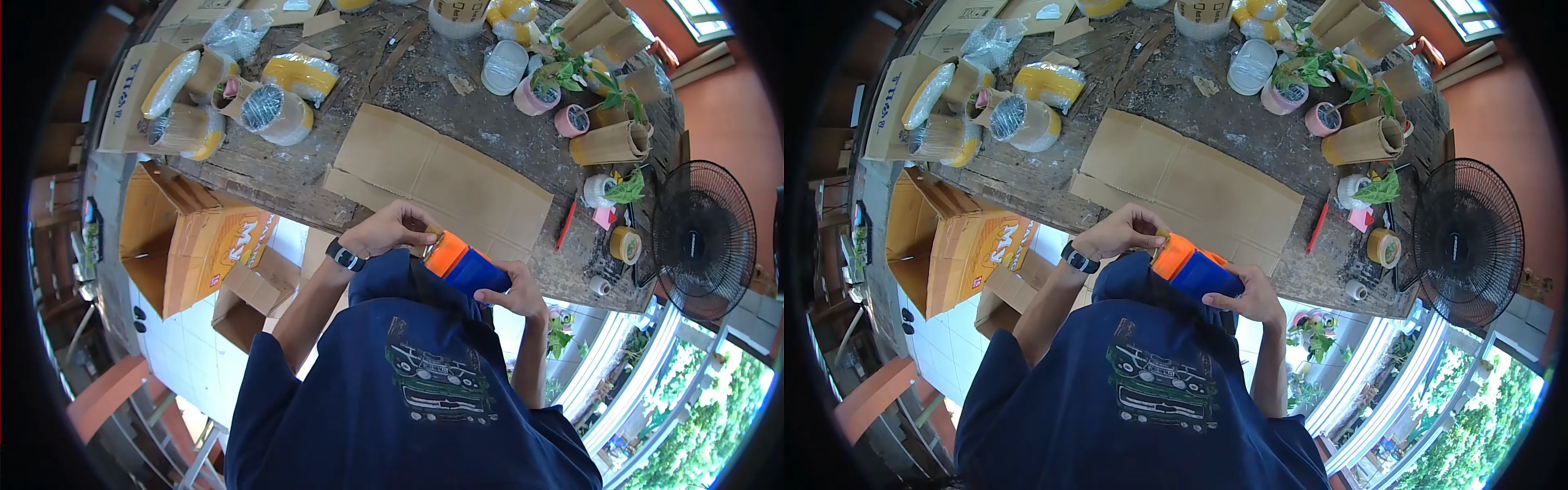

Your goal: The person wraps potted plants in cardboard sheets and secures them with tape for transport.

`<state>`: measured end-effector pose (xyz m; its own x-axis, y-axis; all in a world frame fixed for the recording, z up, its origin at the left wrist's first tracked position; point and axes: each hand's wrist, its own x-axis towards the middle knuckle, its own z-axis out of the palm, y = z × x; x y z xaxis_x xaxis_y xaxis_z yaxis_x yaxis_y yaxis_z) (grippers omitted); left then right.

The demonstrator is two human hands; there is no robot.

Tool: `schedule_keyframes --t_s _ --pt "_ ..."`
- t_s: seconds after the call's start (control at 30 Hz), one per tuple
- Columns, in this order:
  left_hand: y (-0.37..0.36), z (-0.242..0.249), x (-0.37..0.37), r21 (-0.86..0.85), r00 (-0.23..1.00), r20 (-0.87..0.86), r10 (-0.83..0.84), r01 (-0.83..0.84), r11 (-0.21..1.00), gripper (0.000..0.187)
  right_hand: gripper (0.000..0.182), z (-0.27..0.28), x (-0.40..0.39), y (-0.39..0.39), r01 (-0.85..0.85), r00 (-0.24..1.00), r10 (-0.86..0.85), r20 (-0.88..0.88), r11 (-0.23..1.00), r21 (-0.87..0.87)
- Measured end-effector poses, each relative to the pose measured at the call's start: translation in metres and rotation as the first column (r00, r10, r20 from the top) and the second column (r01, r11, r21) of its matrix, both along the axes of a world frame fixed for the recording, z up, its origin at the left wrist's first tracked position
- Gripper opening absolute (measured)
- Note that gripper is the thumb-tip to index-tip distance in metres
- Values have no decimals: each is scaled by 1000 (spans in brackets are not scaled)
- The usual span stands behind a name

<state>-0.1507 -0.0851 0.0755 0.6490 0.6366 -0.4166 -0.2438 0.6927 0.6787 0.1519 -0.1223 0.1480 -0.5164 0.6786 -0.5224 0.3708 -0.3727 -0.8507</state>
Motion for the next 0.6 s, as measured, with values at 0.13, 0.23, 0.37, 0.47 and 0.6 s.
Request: schedule_keyframes --t_s 0.13,0.23,0.37,0.47,0.6 --pt "-1 7 2 -17 998 -49 43 -44 999 22 43 1 -3 -1 -8 1000 8 0 1000 26" --pt "1 9 -1 137 960 -274 55 -18 990 20 43 -5 -9 -2 -55 995 49 82 996 75" --pt "14 20 -17 294 828 -545 133 40 955 16 41 -8 -40 -3 32 999 -31 25 999 -11" --pt "22 4 -60 426 637 -694 336 -14 905 20 41 -14 -40 2 -51 996 55 69 997 -57" --pt "29 -57 -144 493 465 -685 561 -271 827 20 41 -14 14 17 -107 976 123 180 990 -96"
